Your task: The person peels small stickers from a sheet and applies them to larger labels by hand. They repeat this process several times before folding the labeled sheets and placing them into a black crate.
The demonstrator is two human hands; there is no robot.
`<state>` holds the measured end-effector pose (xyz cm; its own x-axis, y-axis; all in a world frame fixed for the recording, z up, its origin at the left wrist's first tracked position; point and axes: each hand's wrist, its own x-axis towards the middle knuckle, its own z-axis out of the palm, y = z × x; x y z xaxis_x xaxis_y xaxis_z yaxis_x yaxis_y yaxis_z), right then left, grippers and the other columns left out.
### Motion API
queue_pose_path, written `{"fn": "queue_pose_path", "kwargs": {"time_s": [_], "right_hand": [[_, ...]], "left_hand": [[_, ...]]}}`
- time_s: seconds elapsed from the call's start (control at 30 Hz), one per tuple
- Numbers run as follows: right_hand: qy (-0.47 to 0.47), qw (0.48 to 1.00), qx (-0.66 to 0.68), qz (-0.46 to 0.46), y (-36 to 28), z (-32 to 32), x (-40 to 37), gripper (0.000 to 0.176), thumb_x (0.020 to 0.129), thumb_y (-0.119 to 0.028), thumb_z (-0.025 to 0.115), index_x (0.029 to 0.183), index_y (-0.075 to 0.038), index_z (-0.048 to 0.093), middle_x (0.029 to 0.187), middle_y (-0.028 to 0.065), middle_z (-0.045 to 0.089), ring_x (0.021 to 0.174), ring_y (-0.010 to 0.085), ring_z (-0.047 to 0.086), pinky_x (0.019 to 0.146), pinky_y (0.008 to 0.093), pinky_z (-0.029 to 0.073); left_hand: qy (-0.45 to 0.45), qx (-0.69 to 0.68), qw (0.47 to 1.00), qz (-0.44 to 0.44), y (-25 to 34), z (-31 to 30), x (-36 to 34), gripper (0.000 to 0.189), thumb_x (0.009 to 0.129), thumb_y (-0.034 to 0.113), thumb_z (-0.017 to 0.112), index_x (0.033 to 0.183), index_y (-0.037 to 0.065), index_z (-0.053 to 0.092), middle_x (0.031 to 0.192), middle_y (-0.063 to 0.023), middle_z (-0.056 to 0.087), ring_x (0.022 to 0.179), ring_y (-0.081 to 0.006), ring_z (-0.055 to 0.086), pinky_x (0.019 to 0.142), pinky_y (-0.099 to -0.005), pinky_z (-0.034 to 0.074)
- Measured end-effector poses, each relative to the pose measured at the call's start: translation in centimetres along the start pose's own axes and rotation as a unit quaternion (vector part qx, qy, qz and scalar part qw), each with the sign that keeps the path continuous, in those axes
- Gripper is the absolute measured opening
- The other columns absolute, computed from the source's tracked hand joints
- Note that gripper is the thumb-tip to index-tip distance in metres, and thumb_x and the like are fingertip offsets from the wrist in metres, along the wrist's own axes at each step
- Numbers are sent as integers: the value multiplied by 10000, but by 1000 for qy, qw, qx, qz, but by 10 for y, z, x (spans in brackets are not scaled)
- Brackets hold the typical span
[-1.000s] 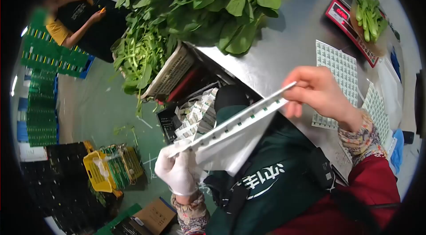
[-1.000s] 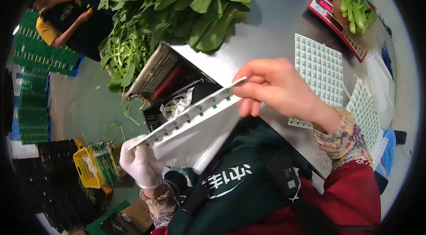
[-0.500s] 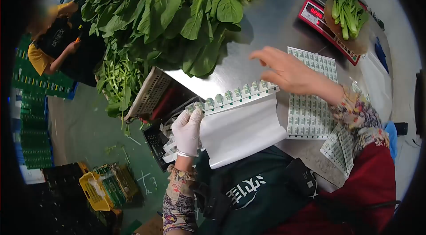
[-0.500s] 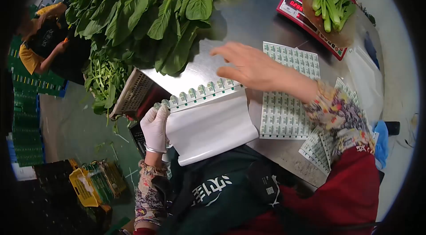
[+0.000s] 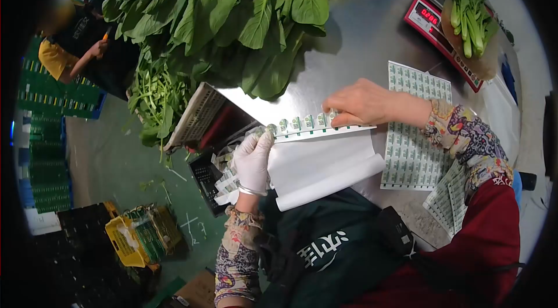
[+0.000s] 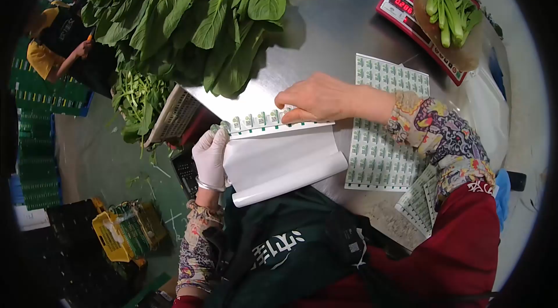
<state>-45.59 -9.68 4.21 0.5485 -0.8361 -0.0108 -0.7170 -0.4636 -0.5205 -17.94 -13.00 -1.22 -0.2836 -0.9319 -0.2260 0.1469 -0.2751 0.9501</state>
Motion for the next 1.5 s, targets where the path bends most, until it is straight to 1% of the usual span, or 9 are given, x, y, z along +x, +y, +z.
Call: {"fn": "queue_pose_path", "kwargs": {"time_s": [0.13, 0.43, 0.7, 1.03, 1.1, 1.17, 1.23, 1.27, 1.5], "right_hand": [[17, 997, 25, 69, -7, 5, -4, 362, 906, -424, 484, 1005, -77, 513, 858, 105, 607, 805, 319, 591, 642, 393, 474], [88, 994, -60, -21, 1, 9, -2, 394, 837, -461, 568, 1017, -111, 547, 849, 47, 608, 707, 256, 608, 566, 350, 468], [3, 998, -62, -7, 4, 16, 3, 407, 885, -449, 488, 1037, -73, 517, 883, 91, 591, 657, 305, 593, 578, 385, 482], [138, 983, 12, -121, 17, 16, -9, 195, 898, -223, 541, 820, -47, 509, 658, 101, 558, 564, 288, 555, 516, 362, 456], [230, 971, 54, -48, 21, 10, -16, 193, 905, -229, 545, 837, -49, 527, 636, 73, 551, 506, 225, 537, 466, 313, 429], [281, 927, 236, 81, 17, -2, -19, 194, 915, -241, 544, 868, -52, 545, 620, 38, 528, 464, 149, 503, 416, 259, 382], [262, 765, 529, 258, 0, -25, -23, 203, 929, -258, 538, 914, -57, 562, 607, -7, 489, 437, 62, 453, 366, 201, 316], [277, 733, 563, 261, -9, -25, -18, 253, 970, -315, 450, 964, -72, 522, 610, -61, 408, 397, -4, 312, 312, 144, 226], [135, 624, 746, 187, -75, 8, 16, 358, 976, -306, 422, 1248, -75, 423, 903, 22, 500, 648, 39, 508, 368, 154, 315]], "left_hand": [[3, 32, 999, 4, 1, 7, 0, 110, 872, 96, 634, 889, -8, 665, 821, 17, 617, 734, -40, 516, 678, -184, 423], [9, 65, 998, -11, -6, 0, -3, 159, 884, 131, 627, 788, 7, 648, 737, 59, 559, 657, -15, 434, 590, -166, 359], [17, 26, 999, -9, -2, 9, -4, 116, 875, 102, 633, 837, -4, 658, 768, 37, 593, 677, -26, 482, 610, -164, 389], [-5, 73, 996, -54, -8, 16, 0, 158, 887, 141, 626, 817, 0, 640, 767, 50, 571, 685, -14, 454, 600, -161, 371], [27, 45, 998, -40, -11, 27, 0, 208, 909, 180, 598, 834, -11, 632, 737, 68, 518, 654, -22, 411, 584, -169, 353], [-6, 88, 996, -31, -27, 20, 5, 245, 925, 204, 572, 906, -32, 636, 765, 60, 535, 681, -26, 441, 623, -160, 379], [-24, -4, 1000, 13, -32, 24, 5, 319, 957, 244, 510, 1014, -58, 598, 811, 29, 560, 754, -32, 471, 682, -153, 389], [0, 60, 998, 37, -28, 22, 3, 348, 970, 266, 474, 1057, -52, 582, 828, 9, 583, 754, -37, 482, 685, -154, 393], [127, 7, 988, 84, 16, -31, -22, 528, 1000, 405, 280, 1289, -17, 411, 993, -117, 628, 672, -87, 546, 612, -202, 464]]}}
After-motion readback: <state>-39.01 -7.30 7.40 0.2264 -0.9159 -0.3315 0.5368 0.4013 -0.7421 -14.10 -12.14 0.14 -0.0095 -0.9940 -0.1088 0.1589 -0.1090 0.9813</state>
